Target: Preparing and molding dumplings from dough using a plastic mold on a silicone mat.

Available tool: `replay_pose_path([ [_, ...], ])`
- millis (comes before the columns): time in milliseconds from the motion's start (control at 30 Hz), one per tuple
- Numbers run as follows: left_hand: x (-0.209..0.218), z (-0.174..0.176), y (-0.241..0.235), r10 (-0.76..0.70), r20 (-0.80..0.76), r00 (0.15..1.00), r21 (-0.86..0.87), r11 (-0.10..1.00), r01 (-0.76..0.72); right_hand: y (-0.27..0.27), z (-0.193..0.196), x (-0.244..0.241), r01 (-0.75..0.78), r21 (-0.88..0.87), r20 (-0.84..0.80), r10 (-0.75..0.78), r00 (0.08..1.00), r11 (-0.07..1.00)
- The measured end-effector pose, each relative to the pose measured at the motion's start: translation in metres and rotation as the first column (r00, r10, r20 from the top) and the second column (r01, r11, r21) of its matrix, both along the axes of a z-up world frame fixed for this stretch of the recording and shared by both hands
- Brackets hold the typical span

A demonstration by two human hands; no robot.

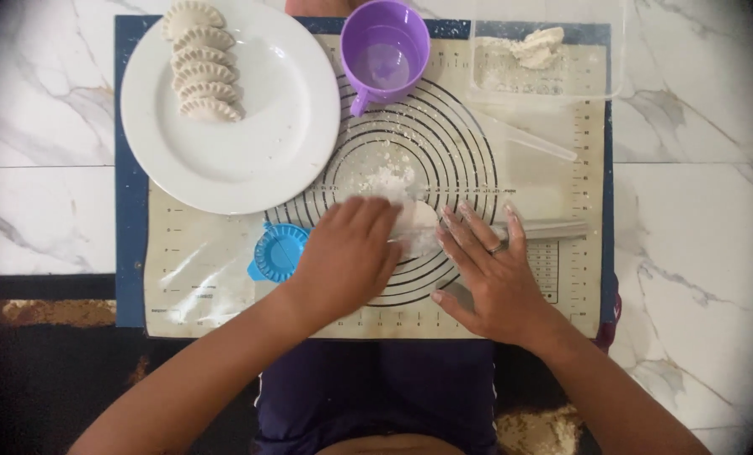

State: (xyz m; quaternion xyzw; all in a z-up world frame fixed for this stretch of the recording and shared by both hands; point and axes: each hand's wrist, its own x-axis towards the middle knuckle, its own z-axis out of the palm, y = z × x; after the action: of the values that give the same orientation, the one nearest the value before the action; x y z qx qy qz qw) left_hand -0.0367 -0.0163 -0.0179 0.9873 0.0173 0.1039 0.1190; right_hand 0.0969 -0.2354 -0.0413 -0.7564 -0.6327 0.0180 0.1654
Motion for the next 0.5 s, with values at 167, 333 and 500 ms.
replay_pose_path([
  [167, 0.032, 0.007, -0.002, 0.149, -0.169, 0.974, -0.028, 0.987, -0.156, -0.003, 0.003, -0.015, 0.067, 0.057, -0.007, -0.067, 0.998, 0.996],
  [333, 0.045, 0.000, 0.006, 0.140, -0.239, 0.961, -0.100, 0.981, -0.167, -0.003, -0.002, -0.018, 0.158, 0.079, 0.067, -0.163, 0.984, 0.984],
  [500, 0.044, 0.025, 0.012, 0.033, -0.301, 0.953, -0.430, 0.887, -0.167, -0.003, 0.004, -0.007, 0.081, 0.164, 0.052, -0.091, 0.995, 0.983],
])
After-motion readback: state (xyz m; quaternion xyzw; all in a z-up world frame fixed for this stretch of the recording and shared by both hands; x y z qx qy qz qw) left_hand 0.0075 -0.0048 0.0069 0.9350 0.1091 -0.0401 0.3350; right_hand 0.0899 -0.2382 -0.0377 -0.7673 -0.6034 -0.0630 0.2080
